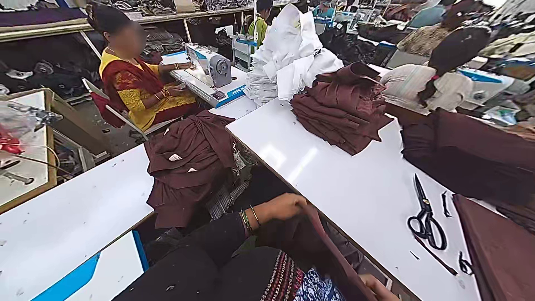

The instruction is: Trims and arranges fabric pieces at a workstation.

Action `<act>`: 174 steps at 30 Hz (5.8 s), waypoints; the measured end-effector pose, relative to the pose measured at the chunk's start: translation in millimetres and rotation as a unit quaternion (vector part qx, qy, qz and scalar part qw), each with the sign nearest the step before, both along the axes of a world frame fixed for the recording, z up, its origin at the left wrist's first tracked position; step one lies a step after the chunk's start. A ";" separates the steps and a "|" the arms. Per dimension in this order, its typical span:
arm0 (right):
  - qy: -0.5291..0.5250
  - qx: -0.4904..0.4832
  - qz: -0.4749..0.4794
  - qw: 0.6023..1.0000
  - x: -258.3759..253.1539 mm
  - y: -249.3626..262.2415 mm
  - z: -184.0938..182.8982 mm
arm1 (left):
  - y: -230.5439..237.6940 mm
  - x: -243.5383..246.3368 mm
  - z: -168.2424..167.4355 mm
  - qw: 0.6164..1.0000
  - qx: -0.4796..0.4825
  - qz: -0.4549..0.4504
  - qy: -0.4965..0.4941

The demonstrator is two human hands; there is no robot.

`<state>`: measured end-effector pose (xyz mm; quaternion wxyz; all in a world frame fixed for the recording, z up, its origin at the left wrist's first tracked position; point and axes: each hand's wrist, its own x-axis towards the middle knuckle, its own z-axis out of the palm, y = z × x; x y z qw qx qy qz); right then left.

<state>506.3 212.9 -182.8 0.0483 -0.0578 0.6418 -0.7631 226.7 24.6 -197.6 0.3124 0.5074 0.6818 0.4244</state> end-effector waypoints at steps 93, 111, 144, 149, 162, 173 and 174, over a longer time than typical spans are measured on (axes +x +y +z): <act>-0.403 0.146 -0.158 0.889 11.0 -8.5 23.5 | 190.5 -83.7 -10.6 0.920 -0.168 -0.175 0.308; -0.431 0.202 -0.240 0.846 -42.6 -13.5 23.9 | 195.8 -84.8 -5.0 0.922 -0.202 -0.175 0.280; -0.431 0.178 -0.253 0.848 -77.6 12.8 30.8 | 201.0 -86.5 -0.8 0.930 -0.234 -0.162 0.234; -0.442 0.165 -0.224 0.853 -84.6 21.5 28.7 | 201.0 -86.3 0.9 0.930 -0.237 -0.162 0.229; -0.412 0.082 -0.285 0.862 -100.8 21.2 27.3 | 198.9 -82.1 -2.0 0.938 -0.224 -0.145 0.222; -0.416 0.071 -0.334 0.843 -123.2 14.3 32.2 | 200.4 -85.8 2.1 0.935 -0.242 -0.160 0.202; -0.424 0.080 -0.340 0.836 -125.2 14.1 33.4 | 200.6 -86.8 2.6 0.935 -0.244 -0.159 0.200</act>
